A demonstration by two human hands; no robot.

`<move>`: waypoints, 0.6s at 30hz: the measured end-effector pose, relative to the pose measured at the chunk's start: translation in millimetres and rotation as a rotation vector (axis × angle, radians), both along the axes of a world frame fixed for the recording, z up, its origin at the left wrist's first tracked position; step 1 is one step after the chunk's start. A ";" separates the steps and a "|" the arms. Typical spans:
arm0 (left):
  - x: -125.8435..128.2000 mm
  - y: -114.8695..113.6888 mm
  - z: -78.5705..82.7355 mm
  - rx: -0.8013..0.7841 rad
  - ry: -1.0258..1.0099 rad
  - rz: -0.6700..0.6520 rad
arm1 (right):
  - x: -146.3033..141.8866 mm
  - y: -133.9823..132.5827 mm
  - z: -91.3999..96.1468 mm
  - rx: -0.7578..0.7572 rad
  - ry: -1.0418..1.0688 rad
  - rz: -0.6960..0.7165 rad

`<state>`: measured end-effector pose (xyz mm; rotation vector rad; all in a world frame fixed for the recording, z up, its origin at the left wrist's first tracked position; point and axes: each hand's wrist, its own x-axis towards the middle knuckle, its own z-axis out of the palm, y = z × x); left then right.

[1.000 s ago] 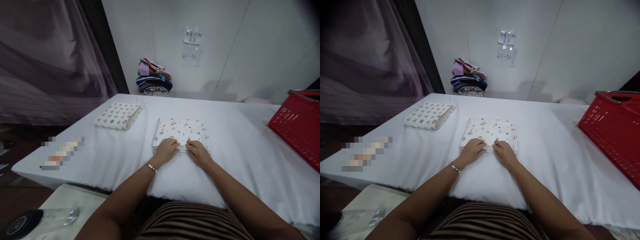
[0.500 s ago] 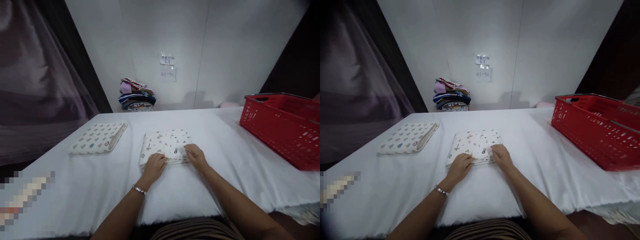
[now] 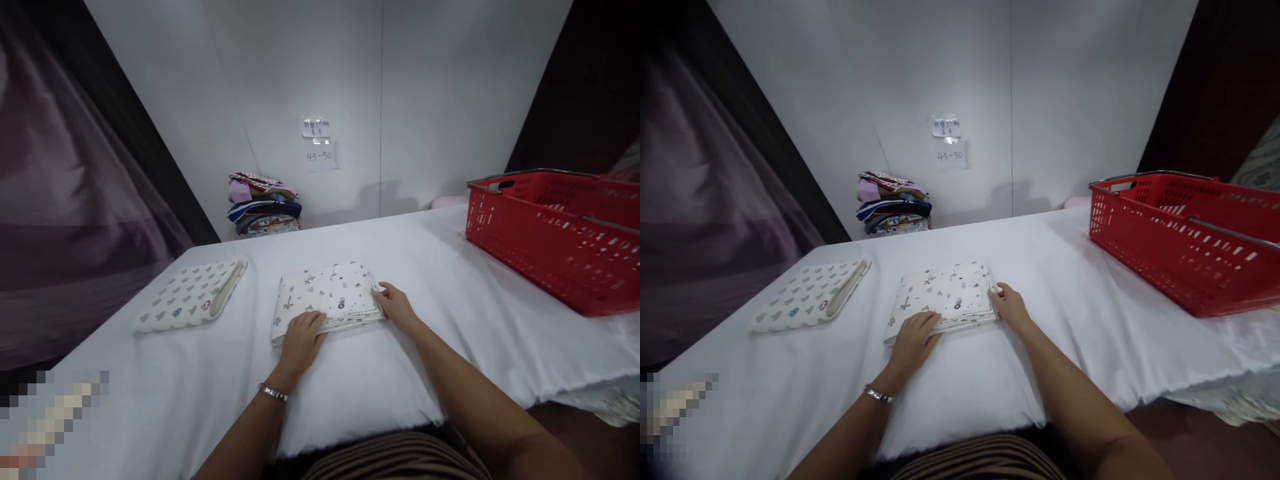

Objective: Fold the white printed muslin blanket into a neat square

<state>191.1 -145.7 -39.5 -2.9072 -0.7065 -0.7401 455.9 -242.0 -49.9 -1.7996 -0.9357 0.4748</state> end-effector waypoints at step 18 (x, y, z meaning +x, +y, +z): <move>30.7 -6.8 40.8 -0.270 -0.152 0.050 | -16.8 1.0 17.1 -0.059 0.467 0.212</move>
